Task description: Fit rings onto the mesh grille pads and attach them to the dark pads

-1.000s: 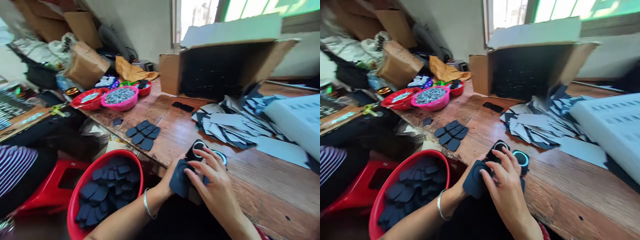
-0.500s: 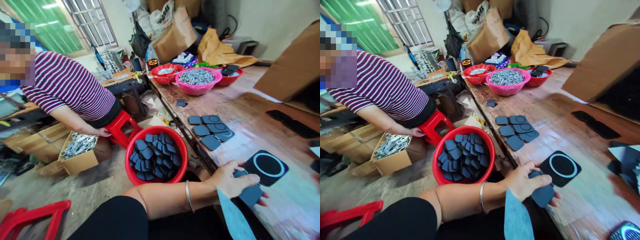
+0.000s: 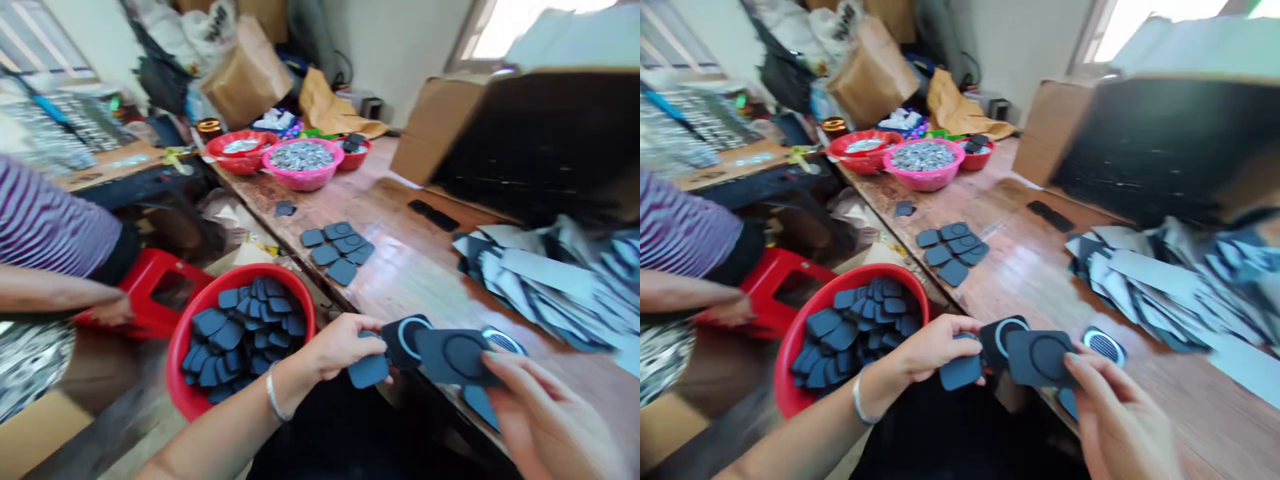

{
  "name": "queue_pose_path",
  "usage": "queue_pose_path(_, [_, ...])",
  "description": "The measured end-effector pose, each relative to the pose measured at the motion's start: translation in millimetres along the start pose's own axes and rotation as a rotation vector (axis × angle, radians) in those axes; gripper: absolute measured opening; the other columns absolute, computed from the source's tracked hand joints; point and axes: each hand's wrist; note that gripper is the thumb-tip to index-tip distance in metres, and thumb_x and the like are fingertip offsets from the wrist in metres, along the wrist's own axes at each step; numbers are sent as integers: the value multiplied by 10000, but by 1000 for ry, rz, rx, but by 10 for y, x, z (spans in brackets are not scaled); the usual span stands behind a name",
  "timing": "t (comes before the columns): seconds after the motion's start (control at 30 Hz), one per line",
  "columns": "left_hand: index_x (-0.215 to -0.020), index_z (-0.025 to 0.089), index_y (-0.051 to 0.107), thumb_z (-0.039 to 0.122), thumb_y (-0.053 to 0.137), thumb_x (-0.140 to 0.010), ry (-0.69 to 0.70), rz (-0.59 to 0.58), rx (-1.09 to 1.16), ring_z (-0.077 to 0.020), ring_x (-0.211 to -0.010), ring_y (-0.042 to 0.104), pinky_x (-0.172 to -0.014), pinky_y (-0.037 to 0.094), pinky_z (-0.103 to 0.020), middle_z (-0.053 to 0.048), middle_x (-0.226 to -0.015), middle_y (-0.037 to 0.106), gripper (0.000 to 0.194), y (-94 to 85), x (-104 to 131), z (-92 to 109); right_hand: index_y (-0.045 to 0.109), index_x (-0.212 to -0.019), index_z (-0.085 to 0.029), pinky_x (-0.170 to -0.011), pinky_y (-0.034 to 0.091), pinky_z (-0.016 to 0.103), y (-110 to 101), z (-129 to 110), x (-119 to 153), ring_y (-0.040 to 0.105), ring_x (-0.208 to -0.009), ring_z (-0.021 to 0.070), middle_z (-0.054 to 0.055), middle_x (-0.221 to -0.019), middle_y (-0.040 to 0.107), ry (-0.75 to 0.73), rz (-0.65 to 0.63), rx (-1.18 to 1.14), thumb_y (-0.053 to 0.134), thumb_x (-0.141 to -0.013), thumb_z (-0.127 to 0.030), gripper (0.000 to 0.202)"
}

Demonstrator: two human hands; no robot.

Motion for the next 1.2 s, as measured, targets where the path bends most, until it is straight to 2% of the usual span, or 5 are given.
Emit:
queue_pose_path(0.07, [-975,137,736,170,658,-659,-30,-20,-61,-163,-616,687,-578,585,-266,-36,-716,724,328,39,32,44,711,-694,-206,-662,553,324,21,-91,-28,657,-851,241,64,-877,707,242,122,-139,835,-685,-438,263])
queue_pose_path(0.2, [-1018,123,732,189,655,-663,-85,-64,-139,-168,-625,687,-597,594,-281,-52,-723,735,369,161,24,66,712,-640,-177,-642,528,286,93,-236,-12,631,-844,218,79,-909,709,488,141,-346,913,-542,-394,312])
queue_pose_path(0.57, [-1011,129,732,217,650,-674,-158,-91,-218,-160,-607,680,-598,589,-277,-46,-707,729,358,359,-77,6,685,-613,-159,-669,518,286,26,-132,85,604,-834,189,83,-1000,688,493,143,-414,914,-547,-390,332])
queue_pose_path(0.77, [-1014,140,737,223,650,-684,-173,-92,-228,-164,-600,675,-608,588,-297,-49,-710,729,351,381,-97,3,675,-585,-156,-639,518,267,0,-200,47,599,-812,182,81,-946,683,543,162,-413,939,-476,-385,366])
queue_pose_path(1.2, [-1002,124,732,220,677,-665,-190,-100,-187,-185,-653,693,-606,594,-299,-59,-715,733,354,395,-115,-17,619,-571,-158,-625,485,270,-49,-178,44,565,-800,174,81,-960,676,561,116,-336,919,-509,-427,408])
Point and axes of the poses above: each hand's wrist, its own x-axis away from the middle knuckle, its own y-axis out of the palm, z = x × y
